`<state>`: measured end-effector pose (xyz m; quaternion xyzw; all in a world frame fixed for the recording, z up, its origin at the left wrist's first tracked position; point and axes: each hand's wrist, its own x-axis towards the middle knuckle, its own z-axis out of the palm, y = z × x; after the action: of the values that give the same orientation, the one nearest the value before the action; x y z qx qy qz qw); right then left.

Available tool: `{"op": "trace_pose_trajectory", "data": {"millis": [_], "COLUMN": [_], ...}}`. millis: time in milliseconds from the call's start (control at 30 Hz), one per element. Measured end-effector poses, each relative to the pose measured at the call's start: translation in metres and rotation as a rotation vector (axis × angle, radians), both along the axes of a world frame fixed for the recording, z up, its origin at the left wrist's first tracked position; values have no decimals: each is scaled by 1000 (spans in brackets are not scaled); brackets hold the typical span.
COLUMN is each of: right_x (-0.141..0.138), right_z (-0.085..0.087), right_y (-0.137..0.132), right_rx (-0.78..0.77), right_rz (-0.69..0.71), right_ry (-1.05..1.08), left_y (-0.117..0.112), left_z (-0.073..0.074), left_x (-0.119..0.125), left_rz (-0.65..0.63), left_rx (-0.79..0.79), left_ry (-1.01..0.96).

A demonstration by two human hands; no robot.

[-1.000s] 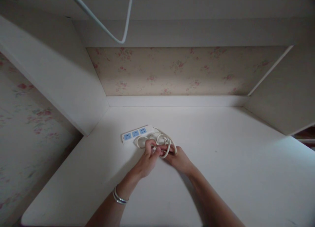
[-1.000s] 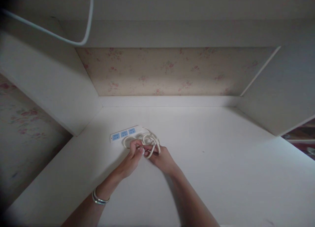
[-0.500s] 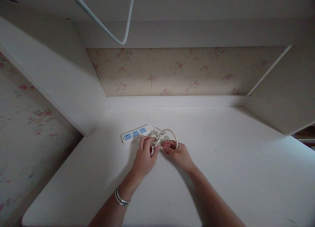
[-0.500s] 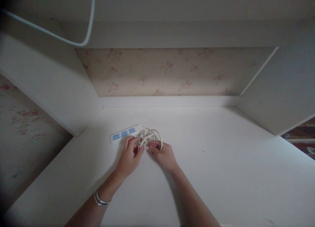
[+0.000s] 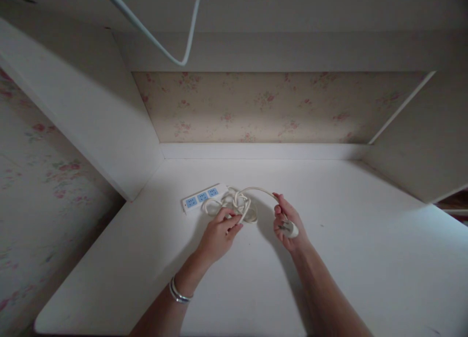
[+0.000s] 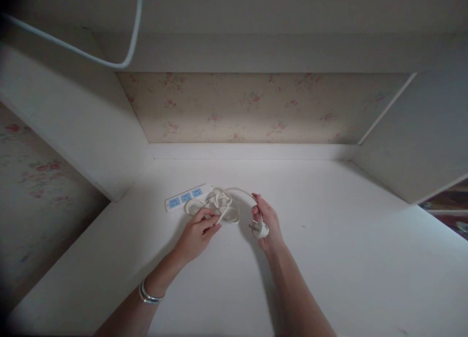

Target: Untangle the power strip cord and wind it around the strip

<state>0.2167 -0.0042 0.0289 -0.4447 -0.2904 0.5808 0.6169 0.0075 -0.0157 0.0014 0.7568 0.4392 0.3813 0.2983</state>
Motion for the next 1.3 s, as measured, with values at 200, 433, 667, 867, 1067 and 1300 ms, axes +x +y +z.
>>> {"op": "trace_pose_trajectory", "data": {"millis": [200,433,667,867,1067,1300], "right_x": [-10,-17,-10,-11,-8,-5], "right_z": [-4,-1,-5,-6,-6,-2], "right_y": [-5,-11,-7,-11,-11,-15], "right_rx": [-12,-21,31,37,39,15], "right_rz": [127,246,235,388,367,327], "right_ry": [88,121,2,-74,-196,-332], "left_y": [-10,-5,12,21,21,19], "left_z": [-3,5,7,-2,-3,-2], "left_x": [8,0,-18,-17,-19,-18], "left_rz": [-170,-222,305,237,246,235], "left_rx": [19,-6,5,-202,-68,134], "left_ry": [162,88,-161,-280,-259,-107]}}
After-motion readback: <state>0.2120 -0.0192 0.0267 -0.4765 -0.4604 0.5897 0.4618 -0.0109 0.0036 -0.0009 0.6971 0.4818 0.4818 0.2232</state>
